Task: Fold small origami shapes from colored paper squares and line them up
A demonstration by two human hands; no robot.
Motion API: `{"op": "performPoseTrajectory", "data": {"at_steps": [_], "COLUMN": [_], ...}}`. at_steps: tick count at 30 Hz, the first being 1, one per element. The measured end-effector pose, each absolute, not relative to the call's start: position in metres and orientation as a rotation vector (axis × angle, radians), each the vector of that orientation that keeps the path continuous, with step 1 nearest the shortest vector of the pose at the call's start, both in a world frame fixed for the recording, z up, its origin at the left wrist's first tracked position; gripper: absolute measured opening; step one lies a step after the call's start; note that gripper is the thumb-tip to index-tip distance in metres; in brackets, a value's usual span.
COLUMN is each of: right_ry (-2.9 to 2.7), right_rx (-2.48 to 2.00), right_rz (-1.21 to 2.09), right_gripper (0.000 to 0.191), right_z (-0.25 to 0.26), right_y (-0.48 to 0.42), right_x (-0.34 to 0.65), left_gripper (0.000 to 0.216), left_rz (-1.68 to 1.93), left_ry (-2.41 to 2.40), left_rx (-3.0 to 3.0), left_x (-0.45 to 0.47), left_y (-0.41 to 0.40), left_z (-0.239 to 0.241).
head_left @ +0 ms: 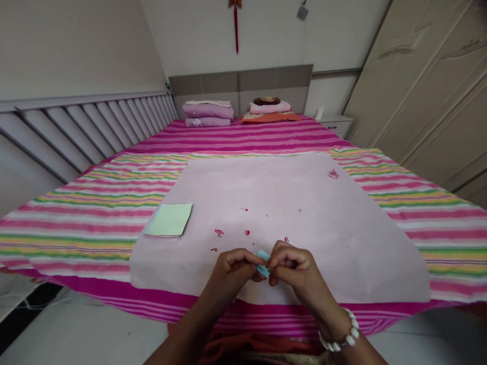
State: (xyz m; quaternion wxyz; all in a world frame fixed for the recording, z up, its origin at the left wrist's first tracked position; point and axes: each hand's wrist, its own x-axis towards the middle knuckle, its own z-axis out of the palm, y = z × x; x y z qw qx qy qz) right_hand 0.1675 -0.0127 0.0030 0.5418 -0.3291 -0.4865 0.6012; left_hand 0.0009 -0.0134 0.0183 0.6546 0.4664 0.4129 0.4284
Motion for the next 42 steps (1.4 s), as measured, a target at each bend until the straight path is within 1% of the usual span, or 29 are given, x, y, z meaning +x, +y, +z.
{"op": "performPoseTrajectory", "data": {"at_steps": [4, 11, 19, 23, 26, 28, 34, 40, 42], "right_ry": [-1.192, -1.297, -1.387, -1.368, -1.281, -1.231, -1.150, -1.113, -1.092], "right_rx": [-0.800, -0.744, -0.792, -0.761, -0.808, -0.861, -0.914, -0.870, -0.845], "right_rz": [1.408, 1.417, 1.269, 1.392, 1.492, 1.525, 1.537, 1.518, 1.523], "right_gripper": [0.016, 0.006, 0.009, 0.016, 0.009, 0.011, 0.012, 0.001, 0.004], "right_z": [0.004, 0.006, 0.006, 0.005, 0.004, 0.005, 0.008, 0.002, -0.001], "right_y": [-0.014, -0.016, -0.017, -0.018, -0.019, -0.019, -0.019, -0.019, -0.019], "right_x": [0.166, 0.168, 0.167, 0.171, 0.172, 0.171, 0.164, 0.164, 0.164], "left_gripper": [0.019, 0.017, 0.020, 0.013, 0.012, 0.012, 0.012, 0.008, 0.007], "left_rz": [0.951, 0.979, 1.017, 1.006, 0.977, 0.957, 0.989, 0.971, 0.973], "left_ry": [0.970, 0.949, 0.921, 0.927, 0.916, 0.919, 0.992, 0.972, 0.987], "left_rx": [1.068, 0.985, 1.036, 1.095, 1.106, 1.097, 1.092, 1.077, 1.039], "left_x": [0.000, 0.000, -0.003, -0.005, -0.006, -0.005, -0.002, -0.003, -0.004], "left_y": [-0.012, -0.012, -0.017, -0.018, -0.019, -0.020, -0.020, -0.019, -0.020], "left_z": [0.016, 0.013, 0.021, 0.026, 0.027, 0.026, 0.021, 0.024, 0.023]}}
